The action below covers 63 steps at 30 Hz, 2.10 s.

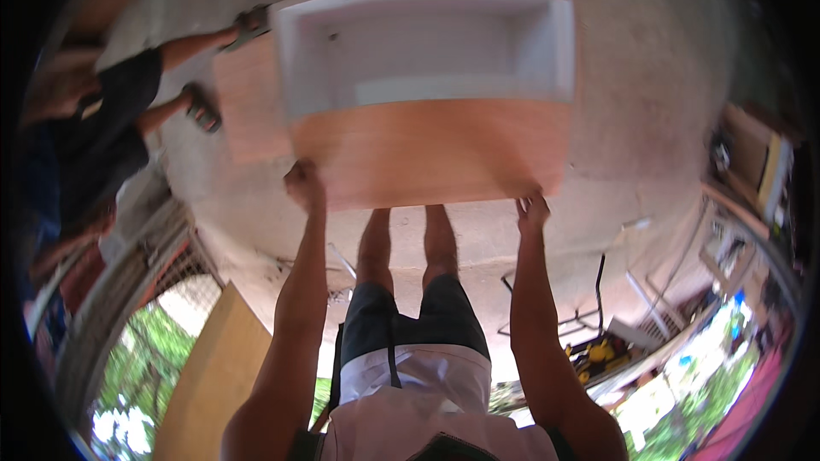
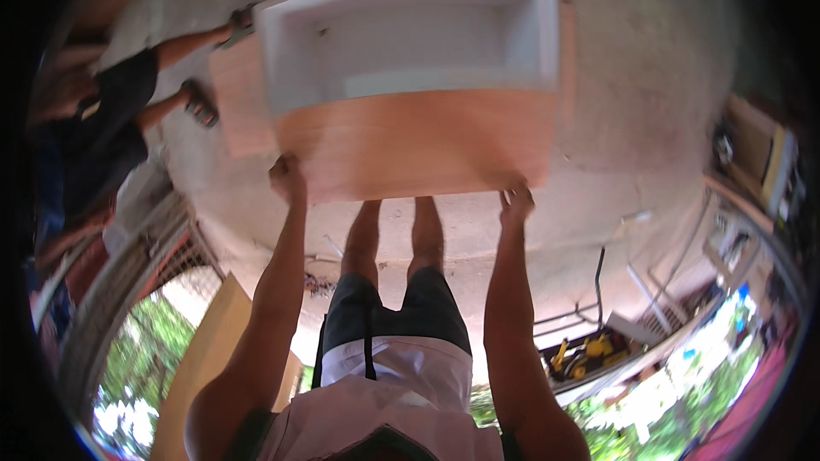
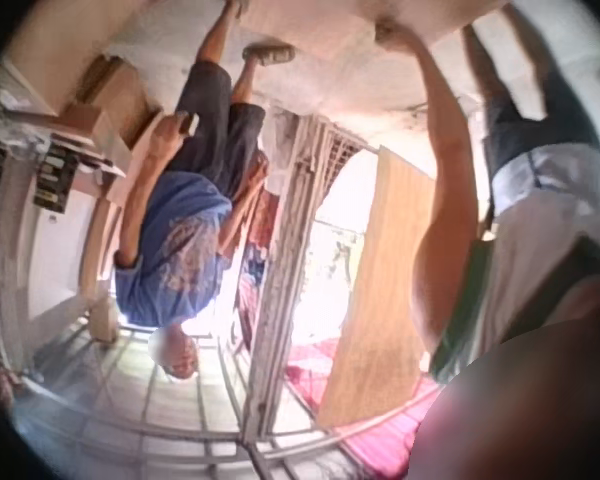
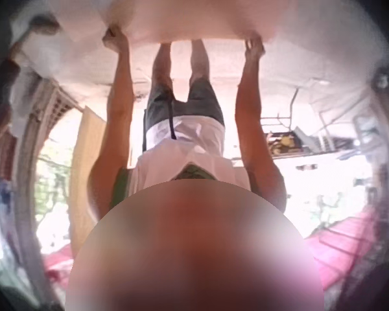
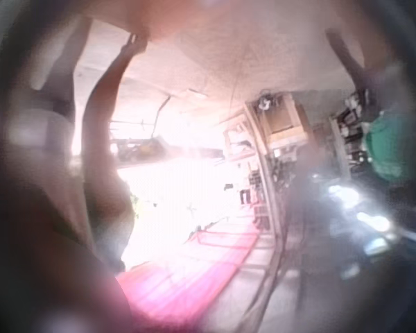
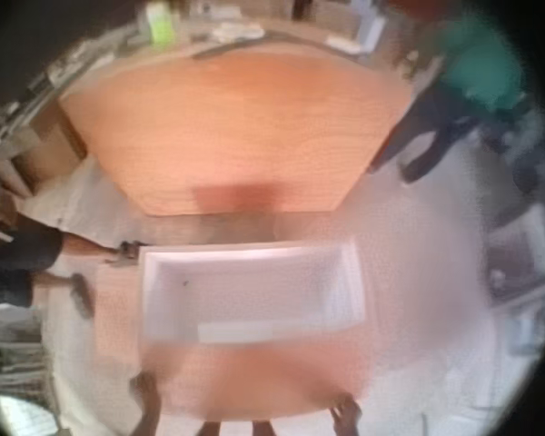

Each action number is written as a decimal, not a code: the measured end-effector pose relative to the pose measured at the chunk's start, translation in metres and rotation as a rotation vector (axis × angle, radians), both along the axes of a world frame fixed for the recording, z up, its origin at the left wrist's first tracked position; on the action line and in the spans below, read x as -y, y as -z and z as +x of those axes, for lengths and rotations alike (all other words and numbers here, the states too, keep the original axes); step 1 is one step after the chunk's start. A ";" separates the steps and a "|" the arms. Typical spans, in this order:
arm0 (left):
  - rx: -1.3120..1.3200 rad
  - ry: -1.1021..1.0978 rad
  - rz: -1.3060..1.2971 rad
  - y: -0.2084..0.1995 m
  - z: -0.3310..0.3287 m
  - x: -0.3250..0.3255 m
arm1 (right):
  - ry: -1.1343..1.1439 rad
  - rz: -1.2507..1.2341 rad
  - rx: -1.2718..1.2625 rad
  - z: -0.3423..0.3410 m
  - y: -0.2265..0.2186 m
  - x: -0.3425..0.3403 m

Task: The person uses a nail gun to fasten a white drawer box, then carries and positions drawer components and panels in a workshop. They retrieve a panel from a shelf, place it on a workbench, and fit a panel into the drawer box with assistance from another person.

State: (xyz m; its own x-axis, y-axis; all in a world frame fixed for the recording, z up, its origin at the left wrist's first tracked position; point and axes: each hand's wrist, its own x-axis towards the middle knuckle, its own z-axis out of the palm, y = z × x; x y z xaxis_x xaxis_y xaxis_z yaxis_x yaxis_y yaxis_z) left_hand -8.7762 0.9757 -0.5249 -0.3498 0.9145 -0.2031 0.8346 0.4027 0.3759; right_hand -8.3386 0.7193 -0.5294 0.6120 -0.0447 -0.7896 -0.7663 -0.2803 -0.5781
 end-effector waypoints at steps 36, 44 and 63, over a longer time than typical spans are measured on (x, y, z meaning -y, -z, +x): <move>0.368 -0.025 -0.119 -0.026 -0.032 -0.018 | -0.025 0.178 -0.096 -0.008 0.014 0.009; 0.147 0.188 -0.230 -0.027 -0.039 -0.037 | 0.040 0.179 -0.091 -0.020 -0.012 -0.007; 0.256 0.118 -0.260 -0.016 -0.030 -0.039 | -0.760 -0.517 0.676 0.059 -0.046 -0.073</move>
